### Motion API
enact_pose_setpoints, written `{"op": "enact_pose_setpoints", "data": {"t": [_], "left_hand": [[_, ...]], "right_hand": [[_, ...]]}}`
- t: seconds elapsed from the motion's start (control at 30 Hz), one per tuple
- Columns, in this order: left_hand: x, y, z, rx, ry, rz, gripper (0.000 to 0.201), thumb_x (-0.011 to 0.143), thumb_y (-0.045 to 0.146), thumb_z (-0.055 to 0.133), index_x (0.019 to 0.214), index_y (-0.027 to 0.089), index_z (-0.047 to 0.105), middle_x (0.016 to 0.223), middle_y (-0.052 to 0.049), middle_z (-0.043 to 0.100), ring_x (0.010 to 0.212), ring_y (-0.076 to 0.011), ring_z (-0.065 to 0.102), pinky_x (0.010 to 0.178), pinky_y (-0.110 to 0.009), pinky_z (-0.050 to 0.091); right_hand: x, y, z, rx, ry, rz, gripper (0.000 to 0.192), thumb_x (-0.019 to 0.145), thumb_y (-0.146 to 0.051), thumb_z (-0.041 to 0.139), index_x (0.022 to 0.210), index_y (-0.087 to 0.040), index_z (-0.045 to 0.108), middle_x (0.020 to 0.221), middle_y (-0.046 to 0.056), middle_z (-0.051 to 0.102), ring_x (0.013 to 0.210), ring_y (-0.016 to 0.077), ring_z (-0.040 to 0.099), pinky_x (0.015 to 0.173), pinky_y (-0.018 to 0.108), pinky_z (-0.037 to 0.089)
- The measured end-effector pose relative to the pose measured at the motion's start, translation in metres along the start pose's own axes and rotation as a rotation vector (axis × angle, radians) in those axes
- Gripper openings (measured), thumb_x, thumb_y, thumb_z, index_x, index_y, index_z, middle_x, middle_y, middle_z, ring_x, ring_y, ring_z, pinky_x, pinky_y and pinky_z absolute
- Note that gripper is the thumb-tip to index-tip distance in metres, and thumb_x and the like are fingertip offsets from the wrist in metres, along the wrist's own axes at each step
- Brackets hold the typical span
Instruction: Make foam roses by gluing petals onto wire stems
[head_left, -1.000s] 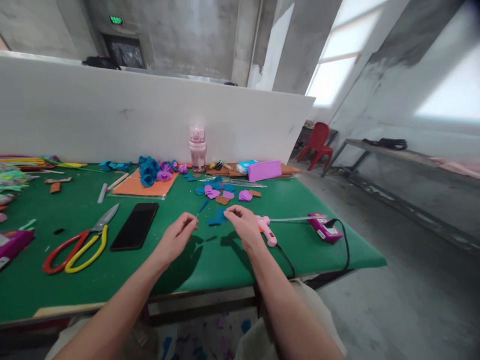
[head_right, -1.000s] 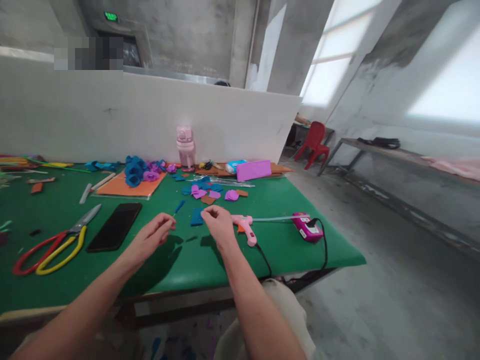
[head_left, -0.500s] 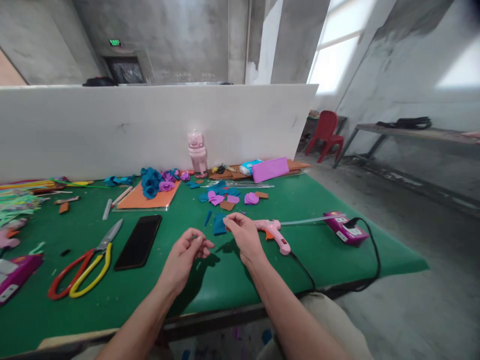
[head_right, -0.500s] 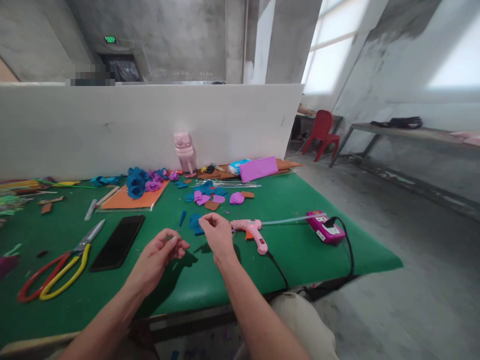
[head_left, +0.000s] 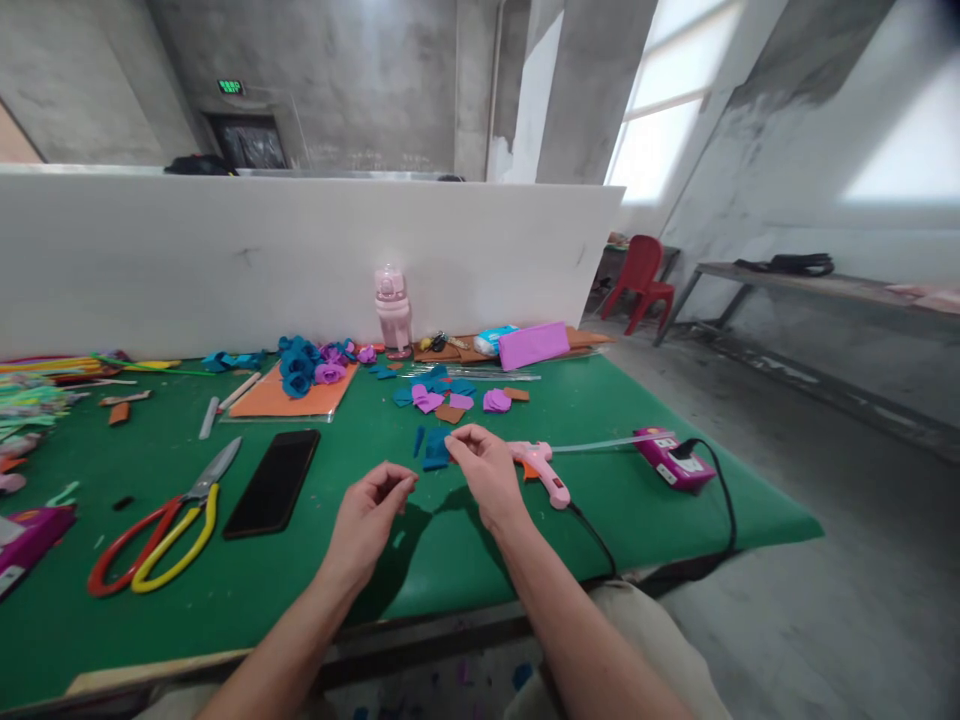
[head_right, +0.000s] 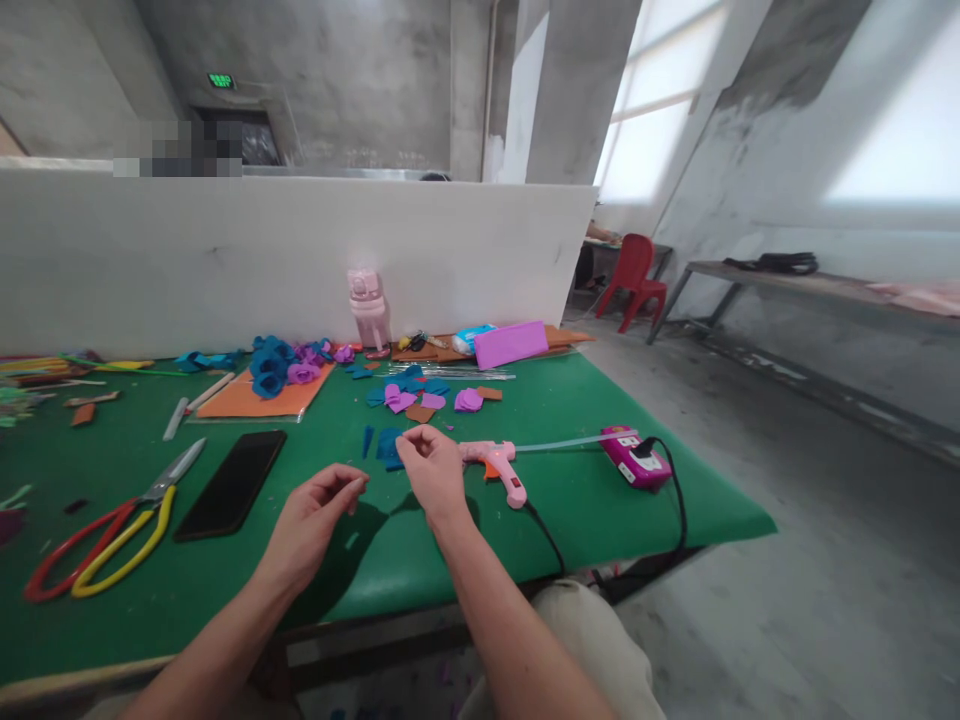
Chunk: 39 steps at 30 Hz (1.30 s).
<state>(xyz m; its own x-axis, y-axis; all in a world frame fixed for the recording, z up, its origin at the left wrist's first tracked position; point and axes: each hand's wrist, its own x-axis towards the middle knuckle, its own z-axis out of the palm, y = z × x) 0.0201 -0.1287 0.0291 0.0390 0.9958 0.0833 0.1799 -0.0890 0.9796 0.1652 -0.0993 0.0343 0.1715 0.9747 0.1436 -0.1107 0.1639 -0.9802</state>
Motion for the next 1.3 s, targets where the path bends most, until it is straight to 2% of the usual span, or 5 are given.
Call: {"op": "enact_pose_setpoints", "data": {"t": [0.17,0.27,0.6,1.0,1.3], "left_hand": [[0.0,-0.003,0.004,-0.259,-0.069,-0.102,0.024,0.068,0.036,0.065,0.079,0.015,0.062,0.064,0.002,0.054,0.053,-0.008,0.044,0.051,-0.019,0.034],[0.0,-0.004,0.004,-0.341,-0.088,-0.125,0.022,0.067,0.033,0.067,0.077,0.015,0.062,0.063,0.002,0.054,0.053,-0.0069,0.044,0.05,-0.018,0.034],[-0.001,-0.005,0.006,-0.279,-0.067,-0.114,0.019,0.067,0.031,0.067,0.077,0.015,0.064,0.063,0.003,0.057,0.053,-0.0068,0.045,0.051,-0.018,0.035],[-0.002,-0.004,0.009,-0.214,-0.088,-0.109,0.016,0.066,0.029,0.067,0.075,0.016,0.066,0.063,0.002,0.059,0.052,-0.0073,0.047,0.052,-0.019,0.037],[-0.003,-0.002,0.013,-0.241,-0.086,-0.127,0.02,0.063,0.032,0.069,0.072,0.015,0.066,0.062,0.0,0.059,0.05,-0.0084,0.046,0.049,-0.02,0.037]], "right_hand": [[-0.001,0.001,0.0,-0.072,-0.016,-0.055,0.014,0.069,-0.03,0.056,0.063,-0.017,0.055,0.057,-0.003,0.05,0.053,0.0102,0.043,0.053,0.023,0.034],[-0.001,0.001,0.0,-0.079,-0.026,-0.063,0.015,0.069,-0.031,0.055,0.064,-0.017,0.055,0.057,-0.003,0.051,0.053,0.0104,0.044,0.053,0.023,0.035],[-0.003,0.002,0.0,-0.15,-0.011,-0.106,0.014,0.071,-0.029,0.053,0.062,-0.018,0.054,0.057,-0.003,0.051,0.053,0.0107,0.044,0.053,0.023,0.036],[-0.007,-0.004,0.003,0.007,-0.016,0.047,0.013,0.066,-0.029,0.057,0.061,-0.017,0.054,0.052,-0.005,0.05,0.05,0.0097,0.045,0.052,0.022,0.038],[-0.009,-0.005,0.005,0.12,-0.016,0.108,0.013,0.064,-0.028,0.059,0.06,-0.017,0.054,0.052,-0.005,0.051,0.051,0.0092,0.048,0.054,0.022,0.04]]}}
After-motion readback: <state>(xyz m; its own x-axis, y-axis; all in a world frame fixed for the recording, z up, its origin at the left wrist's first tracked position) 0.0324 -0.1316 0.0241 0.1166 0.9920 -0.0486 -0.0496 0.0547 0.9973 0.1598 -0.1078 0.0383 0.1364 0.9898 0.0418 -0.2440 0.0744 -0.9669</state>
